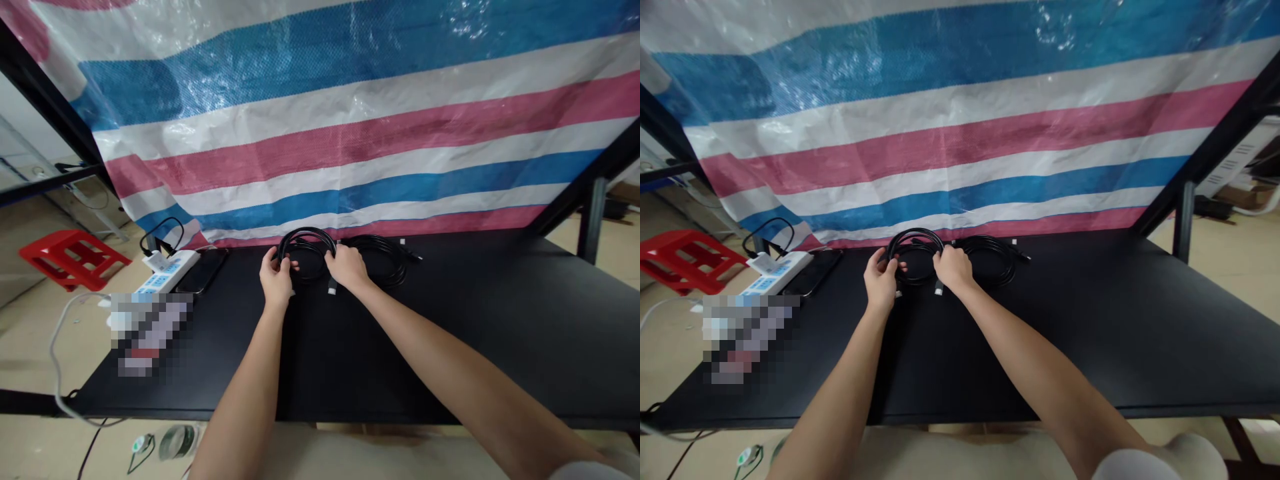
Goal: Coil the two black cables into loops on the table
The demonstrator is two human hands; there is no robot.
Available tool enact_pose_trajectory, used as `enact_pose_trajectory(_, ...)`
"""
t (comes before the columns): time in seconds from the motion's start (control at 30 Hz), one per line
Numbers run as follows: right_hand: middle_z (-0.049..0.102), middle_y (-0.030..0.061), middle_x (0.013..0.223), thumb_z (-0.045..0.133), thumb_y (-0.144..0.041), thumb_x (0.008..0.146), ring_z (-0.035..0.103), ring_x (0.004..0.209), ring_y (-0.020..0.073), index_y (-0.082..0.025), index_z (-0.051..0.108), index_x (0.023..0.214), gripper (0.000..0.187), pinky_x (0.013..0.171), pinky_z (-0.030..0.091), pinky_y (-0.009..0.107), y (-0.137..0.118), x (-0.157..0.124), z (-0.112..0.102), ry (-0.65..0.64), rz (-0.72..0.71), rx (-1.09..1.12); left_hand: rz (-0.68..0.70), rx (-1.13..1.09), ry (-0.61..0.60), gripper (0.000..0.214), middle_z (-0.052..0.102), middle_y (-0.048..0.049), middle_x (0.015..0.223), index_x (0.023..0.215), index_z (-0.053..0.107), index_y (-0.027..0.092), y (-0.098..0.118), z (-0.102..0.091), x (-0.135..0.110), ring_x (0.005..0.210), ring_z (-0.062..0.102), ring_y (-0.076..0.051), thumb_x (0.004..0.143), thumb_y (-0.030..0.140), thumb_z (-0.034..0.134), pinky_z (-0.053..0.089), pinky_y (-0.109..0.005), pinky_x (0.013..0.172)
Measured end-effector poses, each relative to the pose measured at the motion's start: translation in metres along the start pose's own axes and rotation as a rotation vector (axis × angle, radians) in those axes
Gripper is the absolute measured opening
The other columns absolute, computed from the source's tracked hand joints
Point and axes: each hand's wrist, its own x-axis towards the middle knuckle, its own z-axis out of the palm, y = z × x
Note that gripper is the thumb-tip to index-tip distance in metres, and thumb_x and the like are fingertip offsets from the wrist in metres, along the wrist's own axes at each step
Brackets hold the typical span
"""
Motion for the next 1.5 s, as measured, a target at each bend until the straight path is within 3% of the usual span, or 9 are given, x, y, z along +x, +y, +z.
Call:
enact_pose_trajectory(0.1,0.068,0.019,0.103,0.042,-0.027,0.089,0.066,0.095,0.0272,-0.012,0.068,0.102,0.033,0.076,0.048,0.032,-0.013,0.013,0.007,-0.065,-0.028,-0.012,0.034,0.246,0.029,0.038,0.07,-0.0072,0.086,0.113,0.06,0.014,-0.003,-0.009,0.01,0.069,0.068,-0.016,0.076,0.01,0.055,0.055,-0.033,0.074)
enact_pose_trajectory(0.23,0.066,0.0202,0.109,0.042,-0.019,0.088,0.065,0.101,0.0269,-0.011,0.067,0.107,0.033,0.078,0.049,0.031,-0.022,0.024,0.016,-0.139,-0.022,-0.031,0.122,0.655,0.014,0.04,0.07,-0.013,0.107,0.116,0.061,0.017,0.0,-0.017,0.013,0.103,0.064,-0.027,0.077,0.012,0.055,0.047,-0.043,0.094)
enact_pose_trajectory(0.37,0.066,0.0213,0.11,0.042,-0.013,0.086,0.065,0.101,0.0252,-0.009,0.066,0.107,0.033,0.078,0.049,0.029,-0.025,0.025,0.02,-0.169,-0.006,-0.047,0.095,1.026,-0.043,0.046,0.066,-0.0197,0.115,0.125,0.056,0.013,0.005,-0.016,0.007,0.113,0.058,-0.035,0.079,0.015,0.052,0.045,-0.053,0.094)
enact_pose_trajectory(0.53,0.06,0.0231,0.119,0.044,-0.018,0.088,0.064,0.102,0.0257,-0.006,0.055,0.123,0.038,0.082,0.049,0.033,-0.028,0.019,0.02,-0.094,-0.076,-0.16,0.22,1.226,-0.024,0.051,0.051,-0.0237,0.135,0.129,0.053,0.009,0.007,-0.011,-0.005,0.121,0.051,-0.036,0.078,0.015,0.054,0.042,-0.055,0.096)
enact_pose_trajectory(0.63,0.055,0.0212,0.125,0.044,-0.022,0.089,0.061,0.105,0.0264,-0.009,0.053,0.126,0.04,0.081,0.049,0.035,-0.024,0.016,0.022,-0.041,-0.179,-0.237,0.318,1.263,-0.068,0.044,0.054,-0.0217,0.133,0.121,0.06,0.01,0.008,-0.01,-0.009,0.123,0.049,-0.035,0.078,0.018,0.056,0.041,-0.052,0.1)
enact_pose_trajectory(0.8,0.061,0.0137,0.118,0.036,-0.019,0.091,0.054,0.113,0.0238,-0.015,0.064,0.111,0.035,0.093,0.043,0.034,-0.011,0.019,0.026,-0.01,-0.349,-0.238,0.523,1.187,-0.543,0.033,0.07,-0.013,0.107,0.106,0.069,0.015,0.004,-0.009,-0.01,0.102,0.063,-0.026,0.076,0.026,0.062,0.048,-0.04,0.095)
enact_pose_trajectory(0.87,0.063,0.0119,0.116,0.038,-0.019,0.09,0.053,0.111,0.0231,-0.016,0.067,0.106,0.033,0.094,0.041,0.033,-0.006,0.02,0.026,-0.013,-0.365,-0.213,0.574,1.157,-0.641,0.029,0.072,-0.0096,0.1,0.102,0.071,0.018,0.002,-0.01,-0.009,0.095,0.066,-0.024,0.076,0.027,0.061,0.05,-0.037,0.091)
enact_pose_trajectory(1.2,0.066,0.0093,0.1,0.045,-0.017,0.083,0.054,0.1,0.0238,-0.019,0.069,0.09,0.025,0.093,0.04,0.034,0.039,0.013,0.003,0.178,-0.338,0.005,0.627,0.975,-0.612,0.023,0.072,-0.0088,0.094,0.093,0.073,0.022,-0.005,-0.011,-0.01,0.091,0.067,-0.025,0.075,0.026,0.06,0.053,-0.038,0.086)
enact_pose_trajectory(1.5,0.068,0.0126,0.085,0.05,-0.02,0.073,0.06,0.09,0.0278,-0.017,0.068,0.076,0.019,0.083,0.045,0.038,0.12,0.013,-0.039,0.457,0.098,0.058,0.621,0.904,-0.454,0.023,0.07,-0.0102,0.096,0.092,0.072,0.02,-0.005,-0.01,-0.007,0.095,0.065,-0.025,0.076,0.028,0.057,0.051,-0.039,0.088)
